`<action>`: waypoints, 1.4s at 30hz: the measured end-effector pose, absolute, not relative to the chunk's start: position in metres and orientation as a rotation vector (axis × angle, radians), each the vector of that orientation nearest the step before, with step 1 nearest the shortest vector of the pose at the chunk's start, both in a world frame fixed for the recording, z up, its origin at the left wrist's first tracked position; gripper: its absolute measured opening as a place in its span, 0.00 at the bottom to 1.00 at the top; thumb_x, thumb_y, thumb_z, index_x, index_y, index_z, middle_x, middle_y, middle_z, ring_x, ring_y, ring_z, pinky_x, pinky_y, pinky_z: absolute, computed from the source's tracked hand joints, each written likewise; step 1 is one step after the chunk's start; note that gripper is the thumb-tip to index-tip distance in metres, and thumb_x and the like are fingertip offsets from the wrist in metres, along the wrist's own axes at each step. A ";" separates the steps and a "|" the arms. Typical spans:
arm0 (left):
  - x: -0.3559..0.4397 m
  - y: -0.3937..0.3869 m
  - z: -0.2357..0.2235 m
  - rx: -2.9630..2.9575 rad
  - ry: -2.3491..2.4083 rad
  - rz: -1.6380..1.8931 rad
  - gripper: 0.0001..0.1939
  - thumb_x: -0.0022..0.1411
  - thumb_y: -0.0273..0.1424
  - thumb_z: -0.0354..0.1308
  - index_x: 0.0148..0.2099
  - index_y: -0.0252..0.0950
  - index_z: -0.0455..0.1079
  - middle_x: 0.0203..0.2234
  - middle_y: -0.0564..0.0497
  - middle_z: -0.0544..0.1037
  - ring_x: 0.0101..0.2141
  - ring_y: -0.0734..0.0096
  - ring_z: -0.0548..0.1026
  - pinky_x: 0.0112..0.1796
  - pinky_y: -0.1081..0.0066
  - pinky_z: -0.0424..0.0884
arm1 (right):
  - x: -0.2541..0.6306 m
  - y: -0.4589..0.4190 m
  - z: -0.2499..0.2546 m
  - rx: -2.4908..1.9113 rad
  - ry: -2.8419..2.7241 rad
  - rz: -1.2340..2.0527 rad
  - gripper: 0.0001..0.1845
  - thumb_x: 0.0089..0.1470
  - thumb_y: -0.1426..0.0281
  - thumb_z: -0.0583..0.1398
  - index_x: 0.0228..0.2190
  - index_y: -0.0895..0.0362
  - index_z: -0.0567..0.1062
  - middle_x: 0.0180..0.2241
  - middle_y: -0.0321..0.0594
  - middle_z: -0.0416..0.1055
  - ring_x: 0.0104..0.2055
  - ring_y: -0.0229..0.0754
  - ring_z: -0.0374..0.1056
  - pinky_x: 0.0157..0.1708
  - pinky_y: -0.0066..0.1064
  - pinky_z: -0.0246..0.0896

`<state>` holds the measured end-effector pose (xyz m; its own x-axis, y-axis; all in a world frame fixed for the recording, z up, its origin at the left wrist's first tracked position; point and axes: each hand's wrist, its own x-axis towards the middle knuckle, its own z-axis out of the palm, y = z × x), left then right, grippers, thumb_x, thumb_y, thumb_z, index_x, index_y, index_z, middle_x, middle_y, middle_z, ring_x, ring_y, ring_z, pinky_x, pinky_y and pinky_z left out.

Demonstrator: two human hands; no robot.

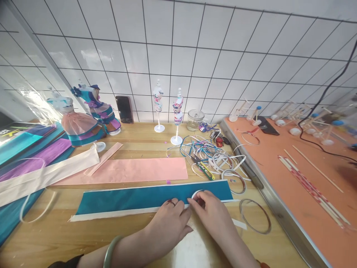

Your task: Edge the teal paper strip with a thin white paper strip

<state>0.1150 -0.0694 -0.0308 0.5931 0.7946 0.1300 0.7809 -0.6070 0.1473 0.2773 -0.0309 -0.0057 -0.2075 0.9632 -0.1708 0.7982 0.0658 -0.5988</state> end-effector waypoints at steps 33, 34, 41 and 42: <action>0.139 -0.029 -0.004 2.615 1.211 0.147 0.07 0.61 0.32 0.51 0.36 0.35 0.68 0.32 0.48 0.72 0.34 0.64 0.72 0.33 0.67 0.68 | 0.367 -0.075 0.001 -2.125 -1.259 0.645 0.15 0.54 0.55 0.49 0.25 0.52 0.62 0.12 0.27 0.57 0.15 0.38 0.57 0.18 0.29 0.51; 0.141 -0.028 -0.005 2.589 1.221 0.163 0.08 0.61 0.34 0.51 0.37 0.36 0.68 0.32 0.48 0.72 0.35 0.64 0.72 0.34 0.68 0.68 | 0.372 -0.074 0.001 -2.114 -1.222 0.634 0.15 0.54 0.55 0.50 0.24 0.52 0.62 0.11 0.27 0.57 0.15 0.37 0.57 0.18 0.29 0.50; 0.143 -0.028 -0.015 2.493 1.283 0.262 0.09 0.59 0.36 0.53 0.40 0.39 0.68 0.33 0.51 0.73 0.35 0.65 0.71 0.34 0.68 0.68 | 0.431 -0.065 -0.008 -1.688 -0.616 0.846 0.12 0.44 0.61 0.62 0.21 0.54 0.67 0.18 0.33 0.64 0.17 0.33 0.58 0.15 0.27 0.53; 0.143 -0.028 -0.016 2.488 1.282 0.273 0.08 0.59 0.36 0.53 0.39 0.39 0.68 0.33 0.51 0.73 0.35 0.65 0.71 0.34 0.68 0.68 | 0.437 -0.064 -0.008 -1.630 -0.561 0.849 0.11 0.45 0.61 0.62 0.22 0.54 0.68 0.21 0.36 0.66 0.19 0.35 0.62 0.17 0.27 0.58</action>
